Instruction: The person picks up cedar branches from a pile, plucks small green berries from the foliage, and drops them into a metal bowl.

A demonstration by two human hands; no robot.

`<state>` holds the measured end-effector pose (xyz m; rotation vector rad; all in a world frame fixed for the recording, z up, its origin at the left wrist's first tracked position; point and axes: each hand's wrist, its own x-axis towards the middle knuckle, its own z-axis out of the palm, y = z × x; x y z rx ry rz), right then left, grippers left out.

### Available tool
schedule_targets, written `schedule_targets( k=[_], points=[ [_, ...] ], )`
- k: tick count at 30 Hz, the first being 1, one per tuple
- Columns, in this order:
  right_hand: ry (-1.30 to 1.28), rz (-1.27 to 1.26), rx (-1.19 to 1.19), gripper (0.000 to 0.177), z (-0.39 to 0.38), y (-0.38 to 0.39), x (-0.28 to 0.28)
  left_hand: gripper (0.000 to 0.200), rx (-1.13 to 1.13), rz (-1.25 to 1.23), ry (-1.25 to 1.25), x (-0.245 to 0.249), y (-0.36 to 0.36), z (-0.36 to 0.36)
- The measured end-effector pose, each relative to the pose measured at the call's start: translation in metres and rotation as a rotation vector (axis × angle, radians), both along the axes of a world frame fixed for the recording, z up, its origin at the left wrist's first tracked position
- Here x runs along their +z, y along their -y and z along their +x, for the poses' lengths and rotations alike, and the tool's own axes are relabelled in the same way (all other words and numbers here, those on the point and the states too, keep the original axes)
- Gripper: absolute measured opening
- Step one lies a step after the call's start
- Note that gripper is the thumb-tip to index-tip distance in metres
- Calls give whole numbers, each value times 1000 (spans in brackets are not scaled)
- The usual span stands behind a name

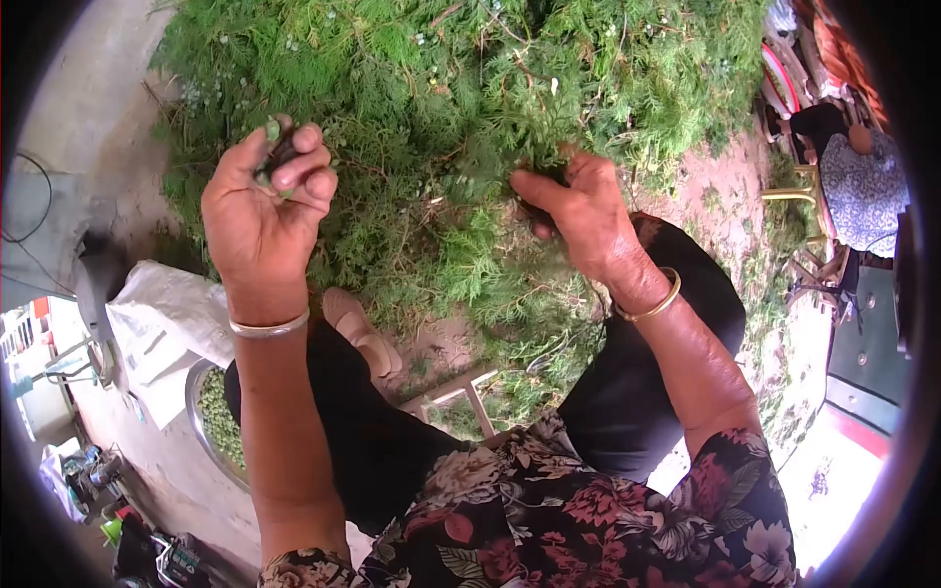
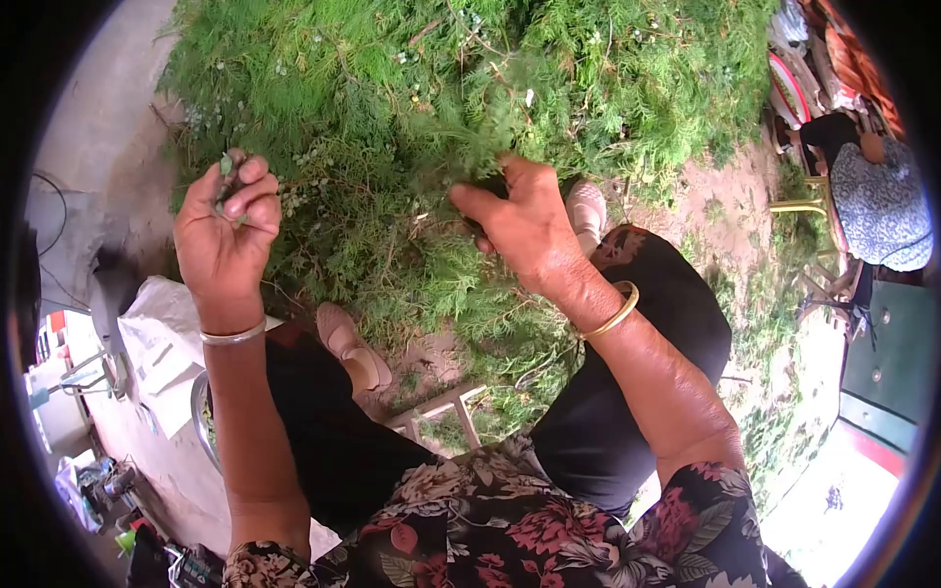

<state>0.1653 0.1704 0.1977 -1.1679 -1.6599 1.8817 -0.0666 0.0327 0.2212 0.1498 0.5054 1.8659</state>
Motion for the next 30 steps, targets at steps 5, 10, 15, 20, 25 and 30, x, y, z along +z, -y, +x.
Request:
schedule_targets(
  k=[5,10,15,20,25,30],
  points=[
    [448,103,433,34,23,3,-25,22,-4,-129,-24,-17,24,7],
    [826,625,632,32,32,2,-34,22,-90,-419,-125,-54,43,7],
    [555,499,681,20,27,-7,-41,20,164,-481,-206,-18,125,-52],
    [493,464,892,29,23,16,-52,20,566,-953,-660,21,263,-79],
    [179,461,1048,52,22,26,-54,12,640,-1315,-571,-47,431,-62],
    [402,330,895,50,2,24,-13,22,704,-1379,-293,-131,561,-10]
  ],
)
